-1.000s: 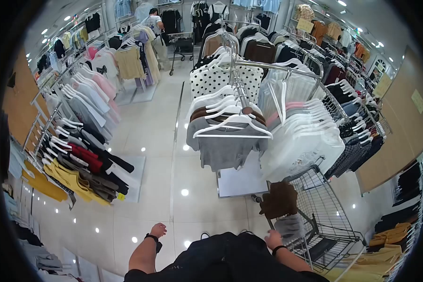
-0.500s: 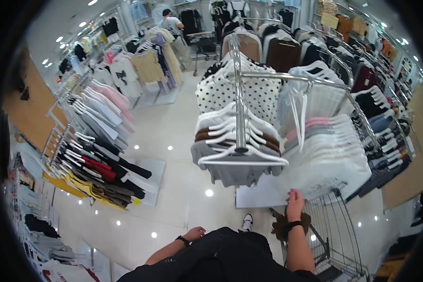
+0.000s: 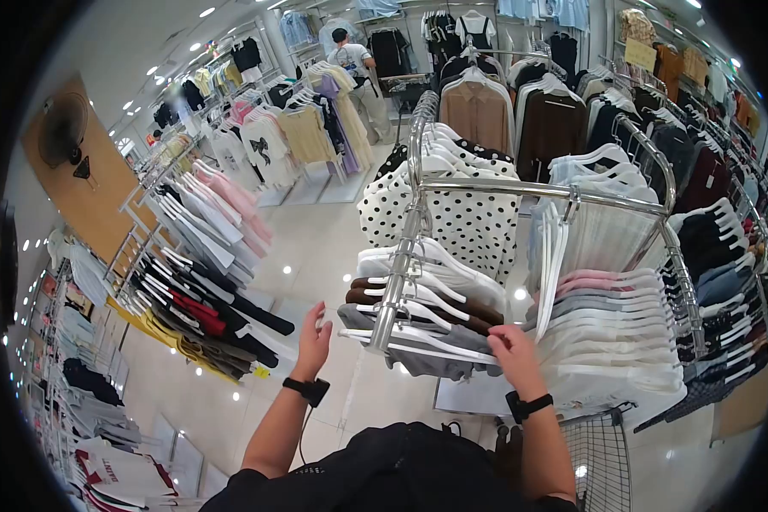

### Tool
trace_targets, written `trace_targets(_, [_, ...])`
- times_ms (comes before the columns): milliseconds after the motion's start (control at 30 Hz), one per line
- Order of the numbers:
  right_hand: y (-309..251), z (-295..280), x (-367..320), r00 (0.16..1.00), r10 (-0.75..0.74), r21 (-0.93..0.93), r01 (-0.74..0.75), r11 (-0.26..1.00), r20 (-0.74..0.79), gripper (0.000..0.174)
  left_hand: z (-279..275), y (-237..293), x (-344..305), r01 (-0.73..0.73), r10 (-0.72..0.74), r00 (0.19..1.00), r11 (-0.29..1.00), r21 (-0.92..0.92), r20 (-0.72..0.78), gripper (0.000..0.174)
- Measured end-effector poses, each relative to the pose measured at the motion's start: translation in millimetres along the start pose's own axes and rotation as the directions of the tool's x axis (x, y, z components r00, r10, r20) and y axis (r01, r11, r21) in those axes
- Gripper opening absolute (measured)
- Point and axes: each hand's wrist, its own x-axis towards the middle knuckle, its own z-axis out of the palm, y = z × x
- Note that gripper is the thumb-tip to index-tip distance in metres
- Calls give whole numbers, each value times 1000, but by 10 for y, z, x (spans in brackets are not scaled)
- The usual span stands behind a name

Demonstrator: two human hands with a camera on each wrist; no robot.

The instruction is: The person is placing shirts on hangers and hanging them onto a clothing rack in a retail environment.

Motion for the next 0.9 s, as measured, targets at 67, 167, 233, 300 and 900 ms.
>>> trace_targets(67, [147,47,52,992,-121,-76,123,989,30,22,35,73,87,-81,81,997,997,19,-4,42])
trace_targets(167, [53,77,63,983,-168,-147,178,973,80,25,80,78,158,-189,173,969,979,80,176,45])
trace_targets(233, [123,62,81,980,-182,-191,194,962,77,23,109,115,133,13,-7,961,1000,-21,278,42])
trace_targets(300, [224,38,78,981,-183,-107,188,976,57,20,70,169,106,40,-28,958,999,-36,284,39])
trace_targets(900, [1365,43,-128,967,68,-301,9,954,244,11,-89,582,-39,-134,137,991,982,133,-13,7])
